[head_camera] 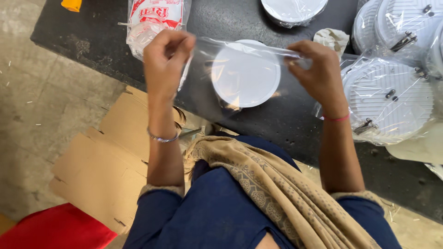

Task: The person wipes round LED ceiling light panels with a cloth, wraps each panel in a clear plastic bag, and places the wrapped panels into cardboard boxes on the workbench.

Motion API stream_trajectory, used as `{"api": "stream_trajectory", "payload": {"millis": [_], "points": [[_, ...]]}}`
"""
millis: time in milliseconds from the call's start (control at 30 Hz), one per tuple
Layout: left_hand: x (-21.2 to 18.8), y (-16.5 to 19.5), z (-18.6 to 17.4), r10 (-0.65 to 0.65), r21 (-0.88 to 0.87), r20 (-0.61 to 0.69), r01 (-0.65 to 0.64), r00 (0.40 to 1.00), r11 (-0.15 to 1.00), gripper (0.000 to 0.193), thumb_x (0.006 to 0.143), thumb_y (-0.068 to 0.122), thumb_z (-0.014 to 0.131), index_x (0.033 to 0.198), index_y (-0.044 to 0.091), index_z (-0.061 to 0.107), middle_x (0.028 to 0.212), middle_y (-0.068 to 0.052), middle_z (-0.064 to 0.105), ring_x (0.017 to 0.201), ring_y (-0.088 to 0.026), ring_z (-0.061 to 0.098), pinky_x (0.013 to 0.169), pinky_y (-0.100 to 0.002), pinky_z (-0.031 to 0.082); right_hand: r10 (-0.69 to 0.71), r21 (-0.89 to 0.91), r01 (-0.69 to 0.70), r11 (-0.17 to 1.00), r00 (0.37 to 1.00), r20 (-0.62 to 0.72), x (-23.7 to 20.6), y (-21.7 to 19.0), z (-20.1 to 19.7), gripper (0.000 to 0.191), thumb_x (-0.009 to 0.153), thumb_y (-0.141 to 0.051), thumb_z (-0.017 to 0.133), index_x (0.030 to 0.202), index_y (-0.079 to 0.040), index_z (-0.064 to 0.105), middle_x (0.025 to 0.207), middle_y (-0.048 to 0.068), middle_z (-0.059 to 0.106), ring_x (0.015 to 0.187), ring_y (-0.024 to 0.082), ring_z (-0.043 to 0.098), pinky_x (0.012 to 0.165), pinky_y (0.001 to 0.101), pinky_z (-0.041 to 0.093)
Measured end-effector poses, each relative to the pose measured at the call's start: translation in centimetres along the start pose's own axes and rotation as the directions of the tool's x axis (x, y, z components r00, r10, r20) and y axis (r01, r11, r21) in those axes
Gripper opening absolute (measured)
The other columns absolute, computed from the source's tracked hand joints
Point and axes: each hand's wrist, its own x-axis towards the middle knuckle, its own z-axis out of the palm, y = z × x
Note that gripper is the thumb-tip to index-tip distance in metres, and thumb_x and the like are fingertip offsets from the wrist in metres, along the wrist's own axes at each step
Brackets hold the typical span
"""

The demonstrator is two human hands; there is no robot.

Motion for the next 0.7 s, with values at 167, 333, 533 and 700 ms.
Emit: {"api": "stream_trajectory", "payload": {"millis": [167,333,533,700], "points": [[-2.7,0.5,-1.8,-0.014,0.48,-0.026,0.025,1.0,0.877,0.013,0.093,0.008,0.08,0.105,0.007,0.076,0.096,-0.004,0.08,0.09,-0.015,0.077,0.083,-0.03,0.057,0.318,0.7,-0.21,0.683,0.948,-0.026,-0.3,1.8,0.4,0.015,0.104,0.005,0.071,0.118,-0.001,0.073,0.109,0.009,0.076,0.099,0.013,0.074,0.091,0.0275,0.062],[-4.4,2.9,4.3,0.389,0.633,0.222,-0.436,0.894,0.64,0.086,0.064,0.027,0.09,0.14,0.007,0.053,0.133,-0.017,0.065,0.121,-0.038,0.06,0.102,-0.05,0.04,0.124,0.492,-0.108,0.864,0.992,0.001,1.9,-1.8,2.9,0.014,0.104,0.006,0.067,0.117,0.001,0.073,0.106,0.009,0.076,0.091,0.013,0.074,0.079,0.0248,0.062],[-5.3,4.1,7.8,0.353,0.362,-0.11,-0.294,0.929,0.885,0.015,0.097,0.01,0.082,0.11,0.013,0.074,0.102,-0.002,0.072,0.086,-0.015,0.074,0.077,-0.026,0.058,-0.01,0.231,0.006,0.973,1.0,0.012,2.5,-6.8,2.7,0.012,0.097,-0.002,0.081,0.108,0.001,0.076,0.096,0.01,0.075,0.083,0.015,0.072,0.074,0.0266,0.055],[-5.2,3.3,5.0,0.165,0.035,-0.17,-0.162,0.972,0.986,0.01,0.096,0.001,0.077,0.106,0.001,0.074,0.092,-0.004,0.075,0.082,-0.008,0.067,0.076,-0.024,0.056,0.042,0.211,-0.034,0.977,0.999,-0.03,0.6,-5.7,1.2,0.013,0.096,0.001,0.082,0.107,0.0,0.076,0.099,0.009,0.075,0.088,0.016,0.069,0.081,0.0277,0.054]]}}
